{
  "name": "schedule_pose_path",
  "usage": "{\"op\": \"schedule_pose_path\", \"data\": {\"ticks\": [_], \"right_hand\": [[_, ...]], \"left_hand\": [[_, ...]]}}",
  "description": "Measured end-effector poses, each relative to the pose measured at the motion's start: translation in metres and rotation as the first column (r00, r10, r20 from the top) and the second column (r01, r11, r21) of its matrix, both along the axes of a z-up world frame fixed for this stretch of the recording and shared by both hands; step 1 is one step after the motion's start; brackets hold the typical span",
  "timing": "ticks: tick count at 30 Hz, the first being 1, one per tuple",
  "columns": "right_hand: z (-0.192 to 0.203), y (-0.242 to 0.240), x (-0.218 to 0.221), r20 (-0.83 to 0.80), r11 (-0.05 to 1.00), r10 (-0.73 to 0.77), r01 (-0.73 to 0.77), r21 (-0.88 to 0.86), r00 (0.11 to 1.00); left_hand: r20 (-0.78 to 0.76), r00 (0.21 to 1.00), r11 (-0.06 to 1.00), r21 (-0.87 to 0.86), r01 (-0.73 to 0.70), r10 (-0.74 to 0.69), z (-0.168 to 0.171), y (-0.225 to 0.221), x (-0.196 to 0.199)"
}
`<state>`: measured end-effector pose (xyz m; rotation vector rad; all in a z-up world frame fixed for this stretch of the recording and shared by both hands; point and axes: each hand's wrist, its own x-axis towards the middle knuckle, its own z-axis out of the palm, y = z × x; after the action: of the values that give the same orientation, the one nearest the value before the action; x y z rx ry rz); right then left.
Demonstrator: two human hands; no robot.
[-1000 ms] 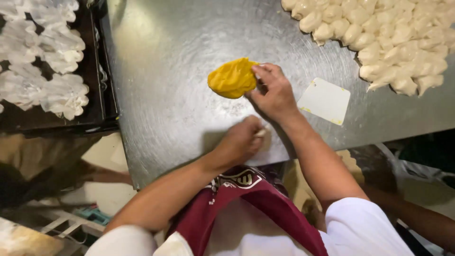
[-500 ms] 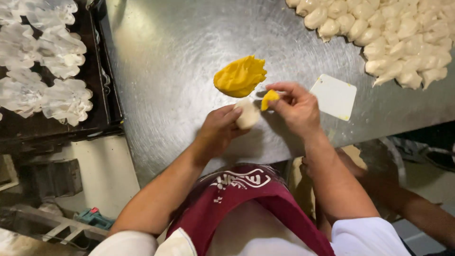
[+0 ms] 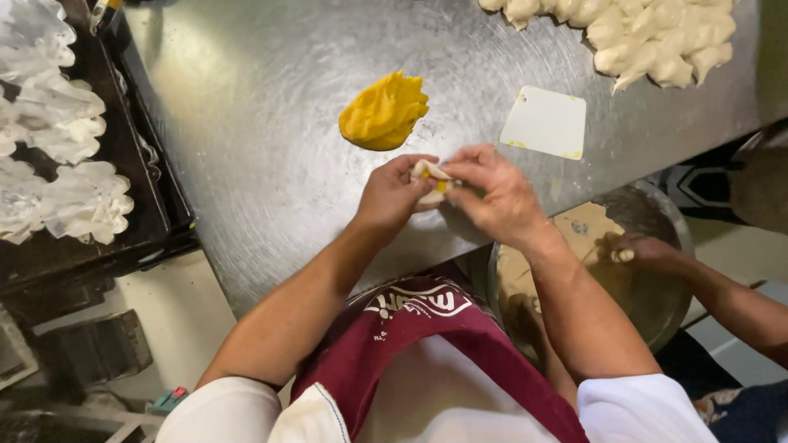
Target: Filling small pieces of dough with a yellow paste and shaping them into balls on a metal workbench
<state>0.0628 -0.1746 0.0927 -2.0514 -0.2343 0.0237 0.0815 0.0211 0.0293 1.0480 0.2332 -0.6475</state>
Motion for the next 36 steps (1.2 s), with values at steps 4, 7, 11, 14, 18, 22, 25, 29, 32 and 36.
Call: {"op": "schedule_pose_path", "data": {"ticks": [4,7,11,14,18,22,25,29,32,36], "right_hand": [[-0.027,-0.026,0.004,0.096,0.995,0.054,-0.045,-0.088,0.994],[-0.053,-0.045,0.013,0.056,0.996,-0.093,0.092,0.013,0.994],[-0.088,-0.063,0.022,0.119,0.985,-0.122,0.135,-0.105,0.985],[-0.055,-0.061,0.02,0.107,0.986,-0.147,0.154,-0.062,0.983],[-0.051,-0.036,0.018,0.055,0.98,-0.172,0.165,0.108,0.984],[-0.022,-0.033,0.024,0.177,0.969,-0.016,0.059,-0.238,0.984],[-0.026,-0.045,0.038,0.146,0.954,0.047,-0.001,-0.299,0.988],[-0.052,-0.015,0.075,0.41,0.653,0.212,0.184,-0.735,0.887],[-0.09,-0.008,0.105,0.531,0.591,0.266,0.299,-0.749,0.804],[-0.077,-0.01,0.124,0.524,0.651,0.286,0.239,-0.721,0.802]], "left_hand": [[0.096,0.993,0.994,-0.077,0.072,-0.065,0.004,-0.021,0.01],[0.31,0.923,0.912,0.399,0.093,-0.229,-0.001,-0.035,0.015],[0.607,0.736,0.605,0.717,-0.345,-0.299,-0.032,-0.056,0.012],[0.702,0.634,0.618,0.664,-0.42,-0.323,-0.041,-0.07,0.009],[0.632,0.61,0.466,0.771,-0.435,-0.477,-0.044,-0.067,0.007],[0.779,0.268,0.564,0.604,-0.563,-0.567,-0.024,-0.059,-0.024],[0.733,0.101,0.522,0.567,-0.637,-0.673,-0.019,-0.063,-0.033],[0.59,0.134,0.439,0.717,-0.541,-0.797,0.001,-0.06,-0.02],[0.552,0.171,0.379,0.735,-0.562,-0.816,-0.012,-0.05,-0.034],[0.501,0.153,0.363,0.775,-0.517,-0.851,-0.014,-0.033,-0.054]]}}
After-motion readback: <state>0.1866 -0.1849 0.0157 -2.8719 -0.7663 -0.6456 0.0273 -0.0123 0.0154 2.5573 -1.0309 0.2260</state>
